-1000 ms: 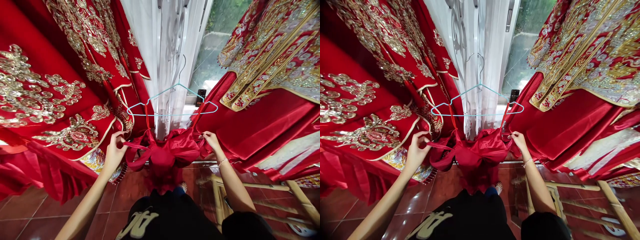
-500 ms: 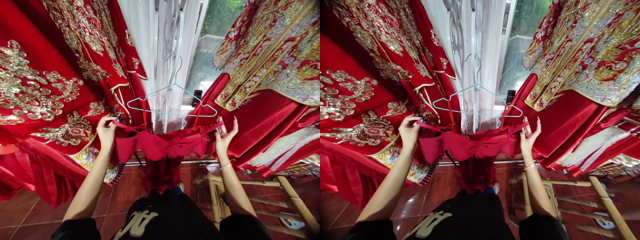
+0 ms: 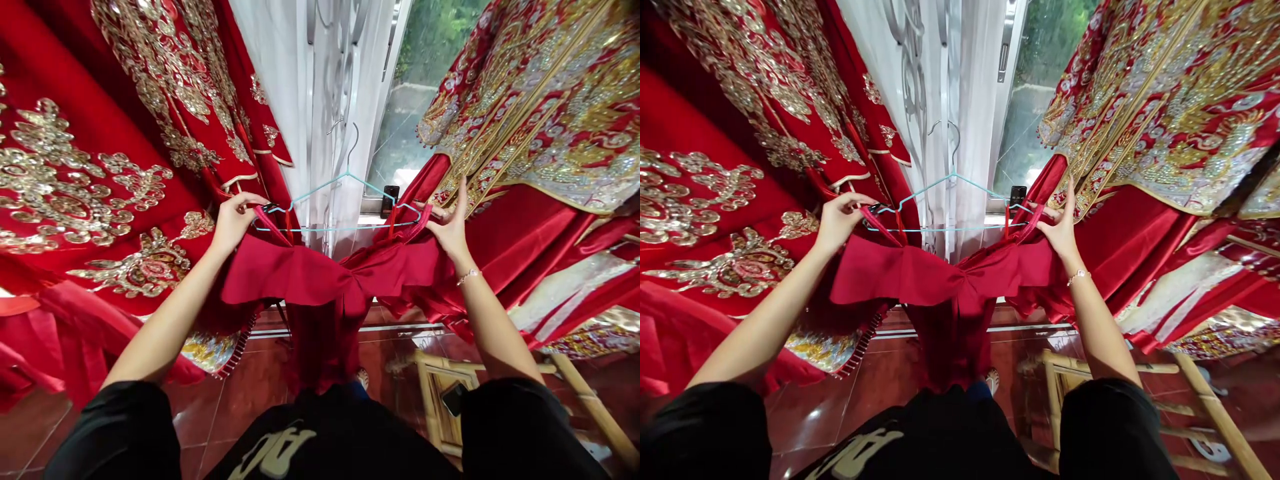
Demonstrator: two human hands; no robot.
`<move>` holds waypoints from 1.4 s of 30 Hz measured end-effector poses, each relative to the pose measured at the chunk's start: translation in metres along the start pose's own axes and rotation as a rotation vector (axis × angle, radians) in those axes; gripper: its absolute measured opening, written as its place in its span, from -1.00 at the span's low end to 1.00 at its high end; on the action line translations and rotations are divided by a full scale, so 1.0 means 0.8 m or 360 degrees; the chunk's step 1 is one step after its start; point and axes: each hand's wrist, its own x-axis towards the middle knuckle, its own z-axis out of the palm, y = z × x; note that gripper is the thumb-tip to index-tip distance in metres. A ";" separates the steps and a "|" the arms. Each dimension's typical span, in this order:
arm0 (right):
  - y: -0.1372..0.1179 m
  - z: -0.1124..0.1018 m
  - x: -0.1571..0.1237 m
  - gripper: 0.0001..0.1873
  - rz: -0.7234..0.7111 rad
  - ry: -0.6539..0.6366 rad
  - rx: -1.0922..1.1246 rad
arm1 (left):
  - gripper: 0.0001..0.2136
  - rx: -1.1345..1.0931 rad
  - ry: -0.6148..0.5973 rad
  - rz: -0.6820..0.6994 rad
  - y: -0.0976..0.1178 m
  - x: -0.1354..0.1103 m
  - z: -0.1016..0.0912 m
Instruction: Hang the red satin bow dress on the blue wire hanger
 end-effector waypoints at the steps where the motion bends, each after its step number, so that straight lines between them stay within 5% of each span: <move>1: -0.004 0.000 0.006 0.19 -0.0007 -0.0013 0.0013 | -0.89 0.0000 -0.0062 0.0011 0.004 0.007 0.005; 3: -0.013 0.003 0.017 0.22 -0.0025 0.0019 0.0001 | -0.89 -0.0036 -0.0207 0.0019 0.013 0.018 0.015; 8: -0.035 0.014 0.037 0.27 -0.0029 -0.0290 0.0034 | -0.84 -0.0064 -0.0441 0.0029 0.016 0.040 0.029; 14: -0.032 -0.001 0.036 -0.21 0.0185 -0.0783 -0.0267 | -0.80 0.0584 -0.0809 0.0037 -0.002 0.054 0.015; 18: -0.019 -0.016 0.003 -0.29 0.0148 -0.0672 -0.0324 | -0.49 0.0922 -0.0514 0.0303 0.019 0.009 -0.005; 21: -0.011 -0.024 -0.024 -0.29 0.0002 -0.0261 -0.0382 | -0.62 0.1146 -0.0268 0.0391 0.037 -0.046 -0.023; 23: -0.007 -0.024 -0.034 -0.47 -0.0102 -0.0001 -0.0468 | -0.64 0.1107 -0.0436 0.0369 0.041 -0.071 -0.031; 25: -0.003 -0.019 -0.035 -0.64 -0.0115 0.0012 -0.0528 | -0.61 0.0933 -0.0747 0.0297 0.038 -0.080 -0.036; 31: 0.038 0.012 -0.012 -0.59 0.0129 -0.0737 -0.0557 | -0.60 0.0451 -0.1565 0.0063 0.030 -0.054 -0.040; 35: 0.070 0.021 0.002 -0.57 0.0160 -0.0716 -0.0668 | -0.57 0.0479 -0.1696 0.0040 0.036 -0.040 -0.055; 42: 0.081 0.024 0.006 -0.59 0.0077 -0.0818 -0.0585 | -0.60 0.0562 -0.1707 0.0017 0.044 -0.026 -0.073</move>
